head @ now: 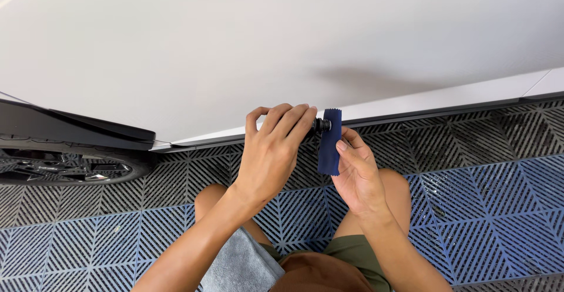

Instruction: The person applies a liquid coating to the lower side panel of a white car using a small blue applicator. They repeatedly dispense liquid from a bottle onto the applicator and wipe it along the car's surface.

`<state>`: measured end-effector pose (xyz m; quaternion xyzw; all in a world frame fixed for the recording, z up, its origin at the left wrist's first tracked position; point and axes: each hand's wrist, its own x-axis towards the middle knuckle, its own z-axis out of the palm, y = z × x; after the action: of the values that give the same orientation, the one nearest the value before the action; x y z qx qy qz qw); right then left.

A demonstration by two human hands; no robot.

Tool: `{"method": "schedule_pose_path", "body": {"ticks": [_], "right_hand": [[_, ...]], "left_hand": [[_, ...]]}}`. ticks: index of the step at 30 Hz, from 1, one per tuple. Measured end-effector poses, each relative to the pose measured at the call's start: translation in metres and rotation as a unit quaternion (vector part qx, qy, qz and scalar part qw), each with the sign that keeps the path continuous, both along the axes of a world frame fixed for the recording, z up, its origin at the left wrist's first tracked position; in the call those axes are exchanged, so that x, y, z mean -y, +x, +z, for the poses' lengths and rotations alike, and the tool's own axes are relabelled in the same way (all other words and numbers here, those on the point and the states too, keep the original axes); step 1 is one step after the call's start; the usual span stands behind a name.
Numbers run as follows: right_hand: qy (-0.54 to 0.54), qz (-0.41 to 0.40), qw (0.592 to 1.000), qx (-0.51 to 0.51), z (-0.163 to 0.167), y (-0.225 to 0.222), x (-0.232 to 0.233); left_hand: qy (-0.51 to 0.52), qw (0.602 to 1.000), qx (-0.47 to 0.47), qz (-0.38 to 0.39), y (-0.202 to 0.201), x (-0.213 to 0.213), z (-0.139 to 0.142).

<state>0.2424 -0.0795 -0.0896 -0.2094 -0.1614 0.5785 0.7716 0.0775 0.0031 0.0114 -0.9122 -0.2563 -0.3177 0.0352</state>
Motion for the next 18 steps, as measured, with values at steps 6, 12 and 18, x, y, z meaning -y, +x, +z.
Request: {"method": "schedule_pose_path", "body": {"ticks": [6, 12, 18], "right_hand": [[-0.007, -0.009, 1.0, -0.007, -0.002, 0.013, -0.01], [-0.014, -0.011, 1.0, -0.003, 0.001, 0.008, -0.005], [-0.026, 0.011, 1.0, -0.004, 0.003, -0.024, -0.003]], "left_hand": [[-0.001, 0.999, -0.026, -0.02, 0.002, 0.01, -0.005], [-0.002, 1.0, -0.014, -0.009, 0.001, 0.009, -0.005], [-0.003, 1.0, 0.004, 0.008, -0.018, -0.012, -0.003]]}}
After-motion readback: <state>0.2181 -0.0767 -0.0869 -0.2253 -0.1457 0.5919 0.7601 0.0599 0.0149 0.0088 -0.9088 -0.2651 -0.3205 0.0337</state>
